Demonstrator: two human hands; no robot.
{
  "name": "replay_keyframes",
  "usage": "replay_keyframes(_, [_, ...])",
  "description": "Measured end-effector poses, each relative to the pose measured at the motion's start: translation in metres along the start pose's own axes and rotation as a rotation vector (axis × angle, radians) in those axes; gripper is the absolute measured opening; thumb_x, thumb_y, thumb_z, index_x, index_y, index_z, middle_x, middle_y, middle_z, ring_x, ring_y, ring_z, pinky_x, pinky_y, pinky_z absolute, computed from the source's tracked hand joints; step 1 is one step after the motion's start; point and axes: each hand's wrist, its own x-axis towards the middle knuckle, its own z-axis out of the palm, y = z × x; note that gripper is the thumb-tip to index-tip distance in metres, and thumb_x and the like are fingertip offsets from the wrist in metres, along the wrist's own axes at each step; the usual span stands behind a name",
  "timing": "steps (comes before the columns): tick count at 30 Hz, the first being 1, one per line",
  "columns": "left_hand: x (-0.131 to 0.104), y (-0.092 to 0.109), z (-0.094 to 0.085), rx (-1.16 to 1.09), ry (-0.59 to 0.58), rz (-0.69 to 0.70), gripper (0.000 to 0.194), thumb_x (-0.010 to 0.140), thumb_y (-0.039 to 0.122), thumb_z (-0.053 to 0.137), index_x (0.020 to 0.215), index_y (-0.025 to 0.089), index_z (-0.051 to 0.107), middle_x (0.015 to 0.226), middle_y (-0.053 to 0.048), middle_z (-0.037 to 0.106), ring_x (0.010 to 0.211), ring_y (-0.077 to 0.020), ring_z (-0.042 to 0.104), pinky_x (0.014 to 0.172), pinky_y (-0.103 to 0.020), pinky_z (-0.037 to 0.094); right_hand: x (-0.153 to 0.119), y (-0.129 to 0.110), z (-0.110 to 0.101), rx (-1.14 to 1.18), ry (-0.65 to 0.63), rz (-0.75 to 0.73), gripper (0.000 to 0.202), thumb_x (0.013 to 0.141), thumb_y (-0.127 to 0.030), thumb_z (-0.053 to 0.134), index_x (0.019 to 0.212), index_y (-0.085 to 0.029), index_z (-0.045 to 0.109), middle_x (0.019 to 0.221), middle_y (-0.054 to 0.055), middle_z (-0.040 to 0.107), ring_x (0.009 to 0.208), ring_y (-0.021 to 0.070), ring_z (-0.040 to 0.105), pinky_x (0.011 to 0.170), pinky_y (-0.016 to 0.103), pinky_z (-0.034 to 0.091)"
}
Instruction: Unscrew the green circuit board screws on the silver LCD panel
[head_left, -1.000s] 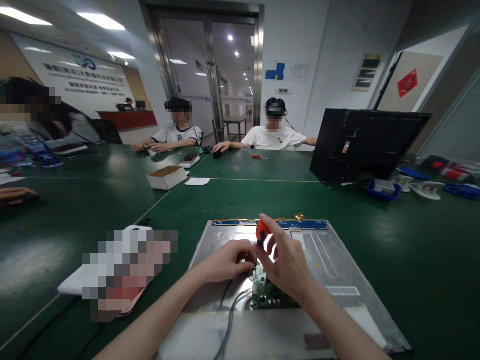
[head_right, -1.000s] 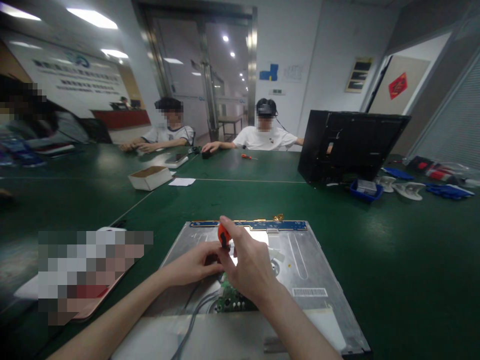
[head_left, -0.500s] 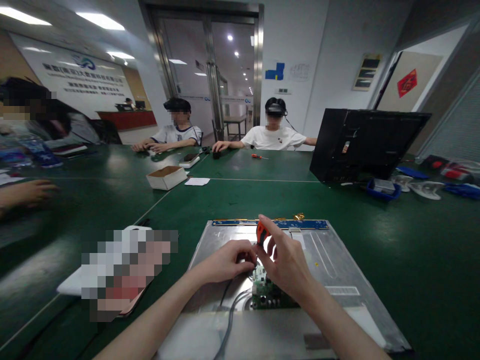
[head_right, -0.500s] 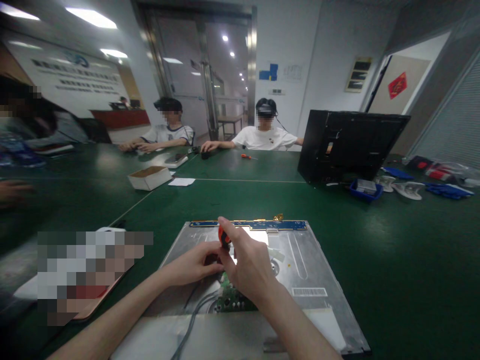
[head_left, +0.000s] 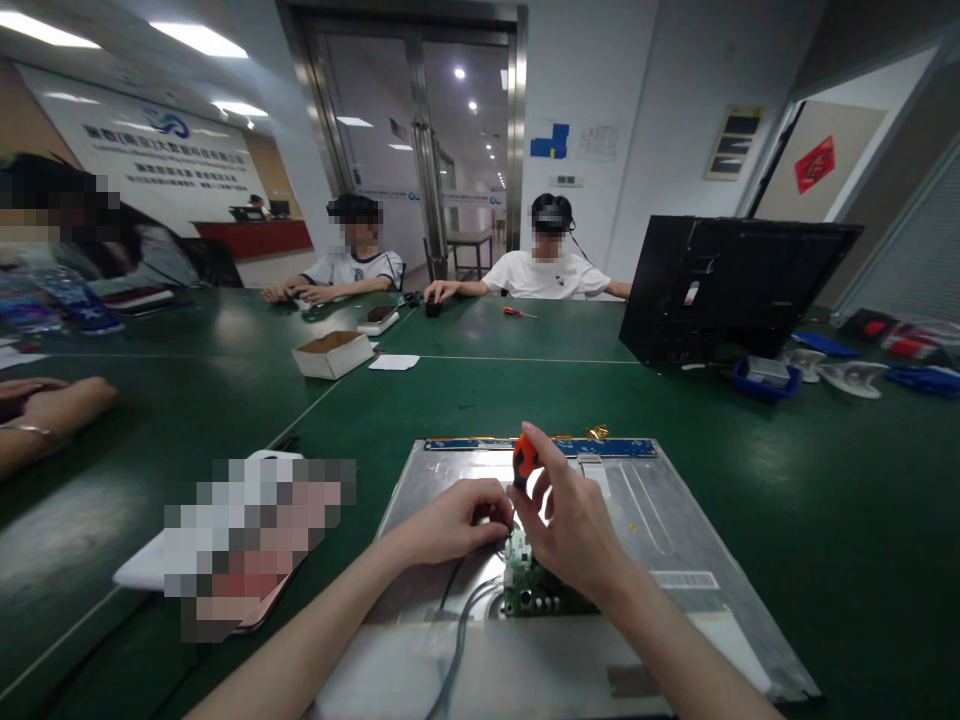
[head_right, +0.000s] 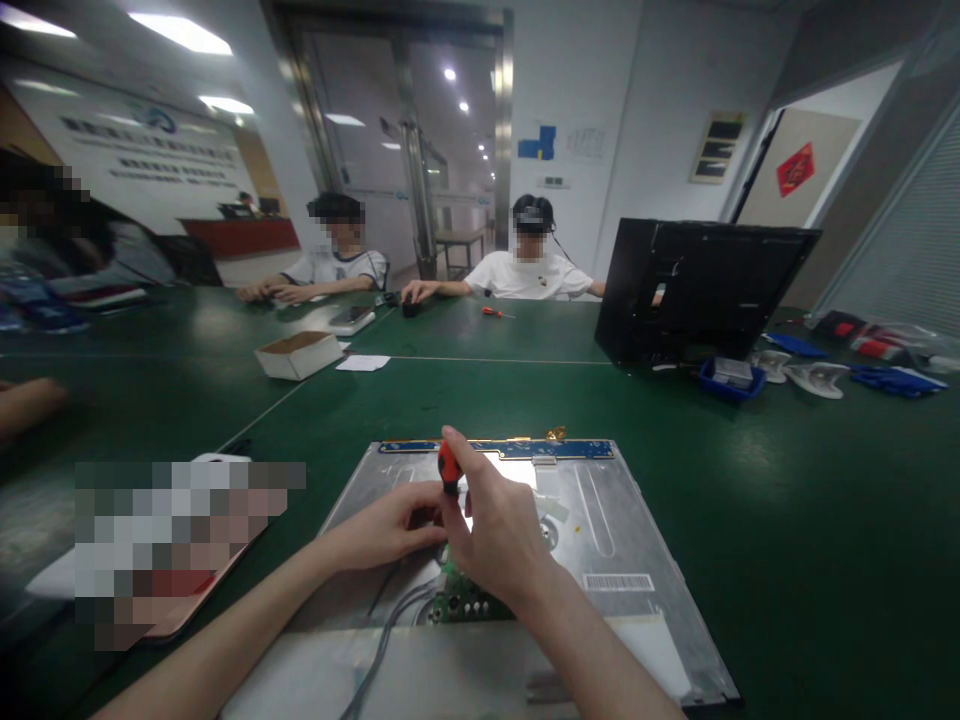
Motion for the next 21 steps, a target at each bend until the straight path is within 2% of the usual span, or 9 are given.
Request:
replay_keyframes(5, [0.001,-0.0001,-0.0009,-0.012,-0.009,0.008,0.008,0.078,0.014,0.059,0.085,0.017,0.061,0.082,0.0,0.062,0.077,-0.0166,0.056,0.071,-0.028,0.045,0.0013,-0.0012,0.0,-0.018,0.024,-0.02,0.065,0.089,-0.02,0.052,0.147,-0.029,0.024,0.081,-0.001,0.062,0.049,0.011,0.05,0.046,0.026,0.04])
replay_keyframes(14, [-0.0003,-0.0035,0.0011,-0.012,-0.013,0.032,0.006,0.081,0.017,0.059,0.086,0.016,0.062,0.084,-0.002,0.062,0.077,-0.0173,0.056,0.071,-0.028,0.045,-0.0006,-0.0013,-0.0017,0.055,-0.039,0.005,0.069,0.088,-0.015,0.048,0.151,-0.024,0.02,0.085,0.002,0.065,0.057,0.0132,0.056,0.049,0.026,0.043])
replay_keyframes(21, [0.0001,-0.0021,0.0007,-0.018,0.005,0.027,0.01,0.079,0.014,0.059,0.088,0.016,0.062,0.085,-0.001,0.063,0.078,-0.0171,0.057,0.074,-0.029,0.045,0.0,0.0004,0.0005,-0.006,0.016,-0.028,0.067,0.09,-0.018,0.051,0.149,-0.027,0.021,0.083,0.001,0.063,0.05,0.0114,0.051,0.047,0.027,0.041])
